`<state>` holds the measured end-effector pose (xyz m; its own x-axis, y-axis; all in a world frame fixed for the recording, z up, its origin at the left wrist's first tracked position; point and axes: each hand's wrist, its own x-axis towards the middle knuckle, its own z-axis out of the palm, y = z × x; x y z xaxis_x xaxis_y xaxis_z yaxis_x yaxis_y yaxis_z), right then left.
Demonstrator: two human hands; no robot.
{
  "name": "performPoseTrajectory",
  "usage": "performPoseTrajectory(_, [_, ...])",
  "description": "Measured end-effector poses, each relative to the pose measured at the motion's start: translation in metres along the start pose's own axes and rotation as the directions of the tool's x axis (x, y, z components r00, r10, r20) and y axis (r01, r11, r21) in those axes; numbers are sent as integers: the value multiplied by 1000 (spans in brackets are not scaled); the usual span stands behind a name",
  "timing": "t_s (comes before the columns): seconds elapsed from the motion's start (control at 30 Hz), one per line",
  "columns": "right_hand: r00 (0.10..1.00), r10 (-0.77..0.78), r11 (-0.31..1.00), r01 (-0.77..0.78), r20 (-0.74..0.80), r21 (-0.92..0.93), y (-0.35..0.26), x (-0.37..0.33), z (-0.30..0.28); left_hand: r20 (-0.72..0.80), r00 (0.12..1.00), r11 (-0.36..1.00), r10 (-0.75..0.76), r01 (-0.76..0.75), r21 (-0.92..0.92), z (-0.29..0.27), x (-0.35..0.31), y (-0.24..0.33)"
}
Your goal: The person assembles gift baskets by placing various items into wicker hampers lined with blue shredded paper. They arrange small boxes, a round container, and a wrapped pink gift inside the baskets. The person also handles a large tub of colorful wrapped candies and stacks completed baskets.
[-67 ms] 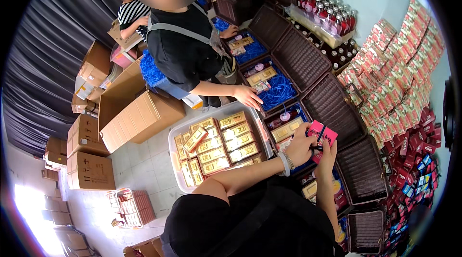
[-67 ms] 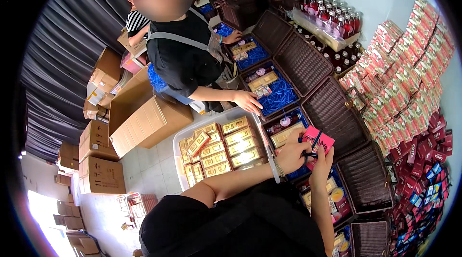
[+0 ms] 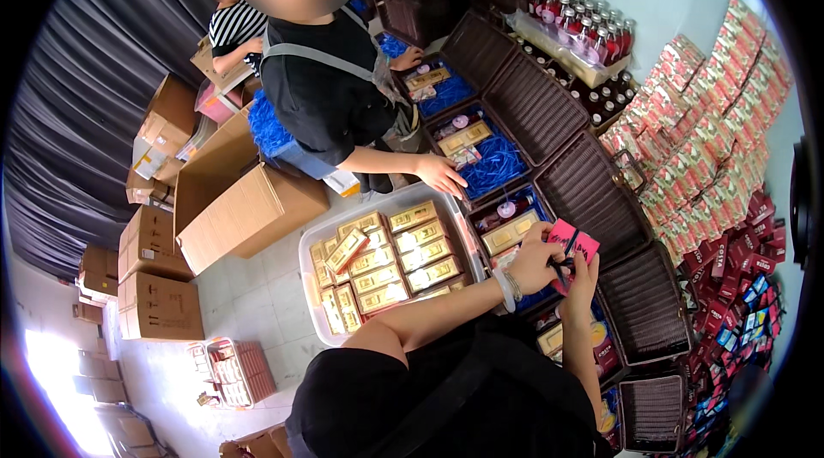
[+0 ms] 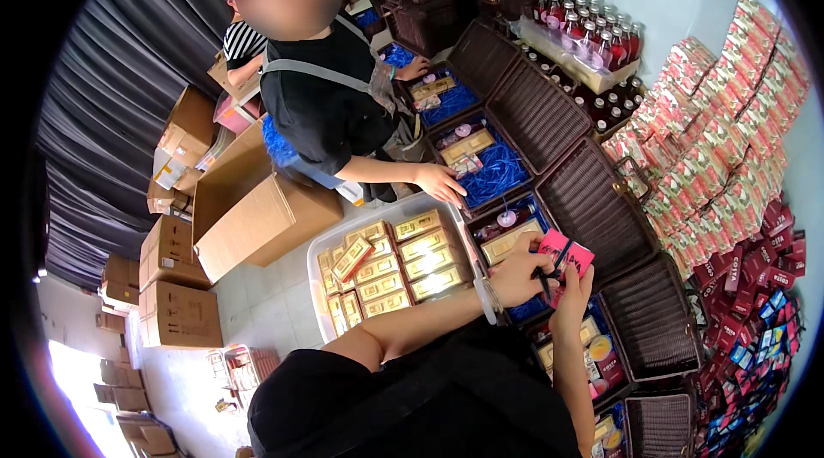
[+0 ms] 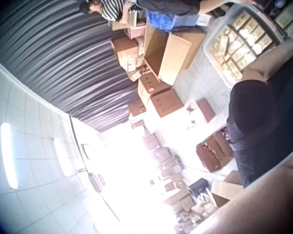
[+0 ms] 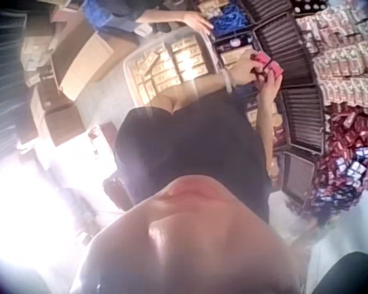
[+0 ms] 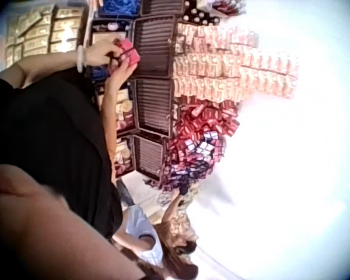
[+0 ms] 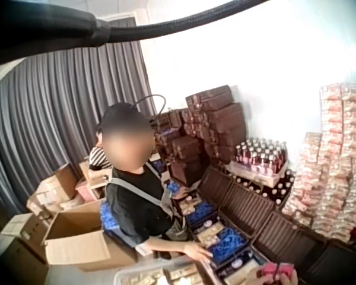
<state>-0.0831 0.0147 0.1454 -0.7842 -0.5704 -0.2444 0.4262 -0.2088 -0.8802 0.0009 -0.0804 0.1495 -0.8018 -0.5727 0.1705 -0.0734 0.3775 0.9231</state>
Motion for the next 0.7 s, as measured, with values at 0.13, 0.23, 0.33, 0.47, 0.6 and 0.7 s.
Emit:
performPoseTrajectory(0.13, [998,-26,998,30,-60,62,-3,-4,3,26,999,988,-29,32,-149,1,3,5])
performPoseTrajectory(0.23, [999,1,998,1,-34,57,-4,-5,-3,-23,998,994,54,-52,94,8,-6,13])
performPoseTrajectory(0.33, [998,50,998,-49,-25,37,4,-9,-12,-50,985,957,165,-148,250,11,-13,20])
performPoseTrajectory(0.47, [998,63,998,-63,11,27,22,-9,-21,-10,959,919,283,-269,289,4,-15,26])
performPoseTrajectory(0.6, [999,32,994,-32,-1,108,22,-9,-27,108,941,905,320,-337,258,6,-5,27])
performPoseTrajectory(0.7, [997,-4,980,20,-83,199,22,-14,-51,55,942,907,332,-334,258,9,5,51])
